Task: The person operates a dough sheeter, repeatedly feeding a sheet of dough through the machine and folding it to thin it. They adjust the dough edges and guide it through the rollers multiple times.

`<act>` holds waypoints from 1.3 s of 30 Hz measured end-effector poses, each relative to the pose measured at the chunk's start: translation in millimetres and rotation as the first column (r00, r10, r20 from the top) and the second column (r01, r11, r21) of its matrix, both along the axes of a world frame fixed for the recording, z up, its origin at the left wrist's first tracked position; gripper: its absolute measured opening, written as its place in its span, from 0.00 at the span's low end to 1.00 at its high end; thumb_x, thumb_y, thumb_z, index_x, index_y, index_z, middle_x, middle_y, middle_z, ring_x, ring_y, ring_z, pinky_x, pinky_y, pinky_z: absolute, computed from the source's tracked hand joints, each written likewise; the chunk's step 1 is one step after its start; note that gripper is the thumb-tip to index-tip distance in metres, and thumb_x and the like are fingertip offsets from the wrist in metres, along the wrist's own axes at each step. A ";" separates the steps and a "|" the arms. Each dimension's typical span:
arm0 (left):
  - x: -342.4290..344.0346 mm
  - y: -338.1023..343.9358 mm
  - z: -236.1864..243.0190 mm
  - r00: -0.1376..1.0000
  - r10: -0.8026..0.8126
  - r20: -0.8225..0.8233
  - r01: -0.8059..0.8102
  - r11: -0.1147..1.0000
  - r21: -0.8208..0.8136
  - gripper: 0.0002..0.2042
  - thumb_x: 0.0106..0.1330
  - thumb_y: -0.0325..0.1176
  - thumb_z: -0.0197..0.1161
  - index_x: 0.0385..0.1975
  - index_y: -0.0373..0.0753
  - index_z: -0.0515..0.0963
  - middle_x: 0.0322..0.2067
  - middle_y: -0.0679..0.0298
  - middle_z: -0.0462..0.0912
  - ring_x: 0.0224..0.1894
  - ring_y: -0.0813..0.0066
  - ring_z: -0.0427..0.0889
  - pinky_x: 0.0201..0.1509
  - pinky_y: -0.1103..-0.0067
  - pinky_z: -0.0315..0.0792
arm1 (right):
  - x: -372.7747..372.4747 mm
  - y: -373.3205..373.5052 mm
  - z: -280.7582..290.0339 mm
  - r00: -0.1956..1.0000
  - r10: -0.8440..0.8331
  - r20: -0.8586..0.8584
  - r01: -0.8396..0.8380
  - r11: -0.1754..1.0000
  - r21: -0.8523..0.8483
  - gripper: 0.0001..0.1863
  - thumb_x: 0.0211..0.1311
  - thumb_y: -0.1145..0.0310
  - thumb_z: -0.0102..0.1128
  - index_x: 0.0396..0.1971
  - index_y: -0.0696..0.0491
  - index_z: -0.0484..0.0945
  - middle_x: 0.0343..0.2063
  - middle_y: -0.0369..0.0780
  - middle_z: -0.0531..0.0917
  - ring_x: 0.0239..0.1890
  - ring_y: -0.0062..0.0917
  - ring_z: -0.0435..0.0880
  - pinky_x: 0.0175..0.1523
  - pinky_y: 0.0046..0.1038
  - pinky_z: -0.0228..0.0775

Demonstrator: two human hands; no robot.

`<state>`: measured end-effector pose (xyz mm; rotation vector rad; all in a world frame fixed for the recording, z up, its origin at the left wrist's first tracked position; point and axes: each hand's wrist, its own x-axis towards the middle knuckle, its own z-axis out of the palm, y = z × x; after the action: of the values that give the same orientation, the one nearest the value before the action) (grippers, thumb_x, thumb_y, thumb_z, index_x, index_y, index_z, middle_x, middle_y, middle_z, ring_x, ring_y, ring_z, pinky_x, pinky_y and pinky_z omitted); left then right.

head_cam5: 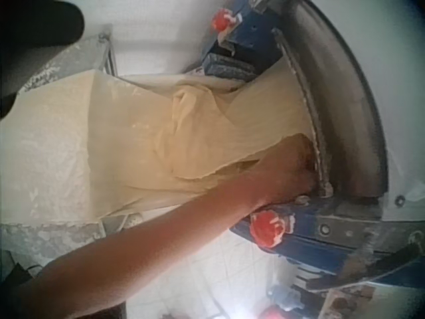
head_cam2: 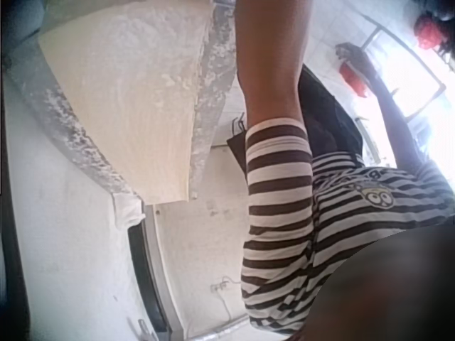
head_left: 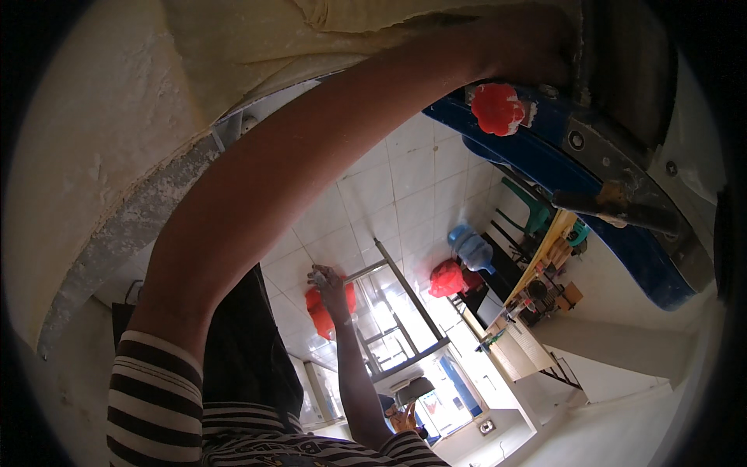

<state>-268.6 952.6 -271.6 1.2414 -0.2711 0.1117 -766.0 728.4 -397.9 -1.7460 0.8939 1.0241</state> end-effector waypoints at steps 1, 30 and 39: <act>-1.0 0.3 0.4 1.000 0.022 0.002 -0.022 0.999 0.026 0.12 0.51 0.30 0.66 0.32 0.27 0.83 0.32 0.41 0.85 0.36 0.53 0.87 0.40 0.67 0.76 | 0.7 0.6 0.3 1.000 0.009 -0.024 -0.010 1.000 -0.029 0.19 0.69 0.62 0.57 0.53 0.58 0.78 0.38 0.40 0.86 0.38 0.23 0.85 0.41 0.26 0.74; -36.0 46.8 -13.3 0.948 0.119 -0.294 0.016 0.907 0.421 0.14 0.58 0.36 0.67 0.39 0.35 0.87 0.36 0.45 0.87 0.40 0.55 0.87 0.45 0.69 0.77 | 7.9 16.2 -0.1 1.000 0.013 0.016 -0.013 1.000 -0.001 0.16 0.71 0.68 0.55 0.50 0.64 0.77 0.39 0.46 0.84 0.41 0.27 0.85 0.45 0.28 0.80; -35.2 50.0 -42.0 0.892 0.443 -0.090 -0.129 0.441 0.888 0.05 0.56 0.21 0.62 0.29 0.33 0.84 0.34 0.46 0.85 0.40 0.50 0.86 0.45 0.66 0.82 | 11.6 19.9 -0.3 0.999 0.029 0.045 -0.032 0.998 0.058 0.15 0.71 0.69 0.55 0.50 0.64 0.78 0.39 0.45 0.84 0.41 0.28 0.86 0.45 0.28 0.81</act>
<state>-303.8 1002.6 -313.6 2.3242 0.2377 0.0686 -754.4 748.3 -398.2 -1.7314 0.8039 1.0181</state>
